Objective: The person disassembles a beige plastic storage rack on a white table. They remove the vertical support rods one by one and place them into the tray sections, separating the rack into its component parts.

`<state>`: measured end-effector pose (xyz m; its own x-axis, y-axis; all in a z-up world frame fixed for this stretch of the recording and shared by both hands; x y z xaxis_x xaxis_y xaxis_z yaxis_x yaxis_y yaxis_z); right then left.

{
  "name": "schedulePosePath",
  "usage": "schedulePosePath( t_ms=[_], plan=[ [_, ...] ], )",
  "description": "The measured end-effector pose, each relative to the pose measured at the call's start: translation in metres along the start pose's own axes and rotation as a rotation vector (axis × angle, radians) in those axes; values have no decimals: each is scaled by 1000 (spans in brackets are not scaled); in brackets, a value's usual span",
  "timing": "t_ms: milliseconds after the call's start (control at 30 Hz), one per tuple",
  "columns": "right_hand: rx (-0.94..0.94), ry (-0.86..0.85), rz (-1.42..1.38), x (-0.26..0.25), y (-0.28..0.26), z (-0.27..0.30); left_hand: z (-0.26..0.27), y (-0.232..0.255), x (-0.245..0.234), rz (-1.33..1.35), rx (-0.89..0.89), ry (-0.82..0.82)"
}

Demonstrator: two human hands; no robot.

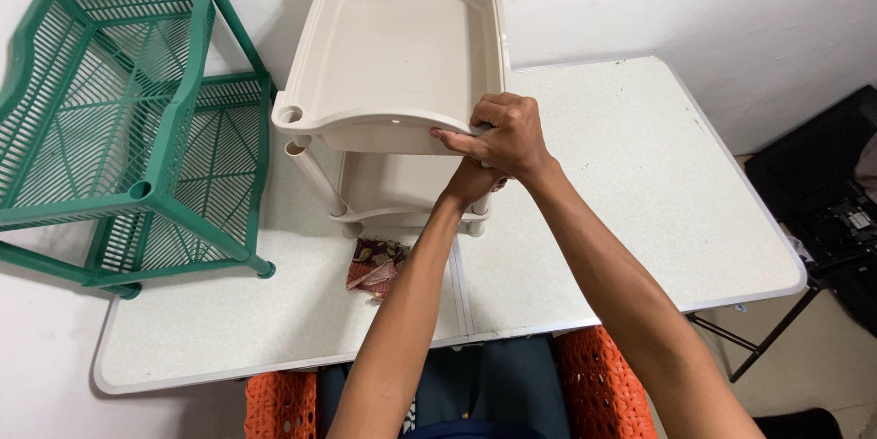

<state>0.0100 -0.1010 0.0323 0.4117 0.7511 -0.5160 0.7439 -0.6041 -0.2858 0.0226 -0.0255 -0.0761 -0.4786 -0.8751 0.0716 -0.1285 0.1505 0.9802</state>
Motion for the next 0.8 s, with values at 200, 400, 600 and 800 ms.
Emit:
schedulePosePath(
  t_ms=[200,400,600,800],
  plan=[
    [-37,-33,-21,-2,-5,0,3,-2,-6,-3,-73,-146],
    [4,-141,28,-12,-11,0,14,4,4,-9,68,-3],
    [-6,-128,313,-13,-15,3,7,12,13,-222,403,152],
    [52,-157,278,-9,6,-8,-11,-9,12,-413,56,358]
  ],
)
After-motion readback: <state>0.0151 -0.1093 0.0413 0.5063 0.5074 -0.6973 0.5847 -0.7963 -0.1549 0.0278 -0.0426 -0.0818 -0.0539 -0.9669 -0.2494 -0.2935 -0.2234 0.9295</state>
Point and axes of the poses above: each hand's wrist, its own z-axis away from the middle knuckle, its own x-axis out of the palm, y = z × x, the point moved 3 cm from there along -z, towards the middle knuckle, and after that the axes turned 3 degrees about -z, right-handed, at the moved point
